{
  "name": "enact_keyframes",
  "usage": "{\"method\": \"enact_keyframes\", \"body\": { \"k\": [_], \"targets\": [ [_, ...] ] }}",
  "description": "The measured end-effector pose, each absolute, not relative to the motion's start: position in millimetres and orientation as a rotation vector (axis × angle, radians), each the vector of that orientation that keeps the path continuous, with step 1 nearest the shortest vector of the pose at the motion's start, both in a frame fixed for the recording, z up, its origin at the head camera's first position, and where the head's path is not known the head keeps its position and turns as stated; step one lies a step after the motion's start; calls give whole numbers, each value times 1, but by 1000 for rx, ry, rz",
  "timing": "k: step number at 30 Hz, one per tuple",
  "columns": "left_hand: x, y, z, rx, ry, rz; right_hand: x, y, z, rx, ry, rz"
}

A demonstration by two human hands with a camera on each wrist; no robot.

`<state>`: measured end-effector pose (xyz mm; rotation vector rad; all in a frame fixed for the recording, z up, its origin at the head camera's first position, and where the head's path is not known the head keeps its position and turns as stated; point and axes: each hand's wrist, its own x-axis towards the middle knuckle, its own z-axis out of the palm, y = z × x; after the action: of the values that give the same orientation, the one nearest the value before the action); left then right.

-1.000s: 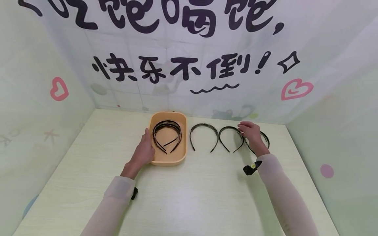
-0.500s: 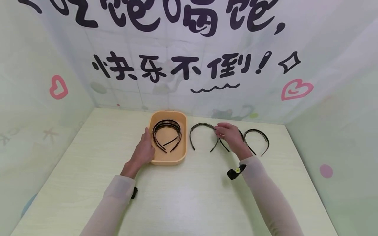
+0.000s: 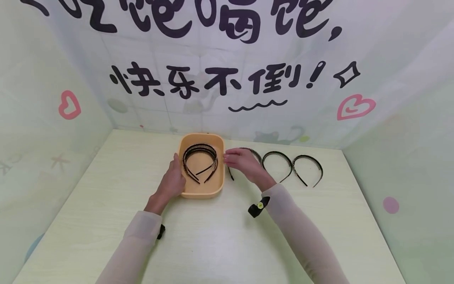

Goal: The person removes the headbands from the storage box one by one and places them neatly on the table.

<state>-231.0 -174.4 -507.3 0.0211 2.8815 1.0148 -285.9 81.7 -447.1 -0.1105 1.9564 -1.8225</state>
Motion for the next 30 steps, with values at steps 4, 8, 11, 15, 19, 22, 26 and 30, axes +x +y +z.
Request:
{"method": "enact_keyframes", "body": {
  "k": [4,8,11,15,19,22,26,30],
  "targets": [
    [-232,-175,-508,30,2885,1002,-285,65,-448,-142,1976,-1752],
    [-234,-176,-509,33,2895,994,-284,50,-448,-194,2080,-1620],
    [-234,-176,-510,35,2900,1000,-282,39,-448,-199,2102,-1552],
    [-233,-175,-509,42,2895,1010,-279,28,-450,-141,2093,-1541],
    [-232,-173,-508,49,2899,1014,-278,20,-456,-77,2099,-1570],
    [-232,-173,-508,57,2900,1011,-278,16,-461,-50,2127,-1595],
    [-231,-174,-508,64,2903,1006,-277,10,-463,-53,2221,-1630],
    [-233,-175,-510,62,2910,1005,-277,7,-463,-19,2256,-1718]
  ]
}}
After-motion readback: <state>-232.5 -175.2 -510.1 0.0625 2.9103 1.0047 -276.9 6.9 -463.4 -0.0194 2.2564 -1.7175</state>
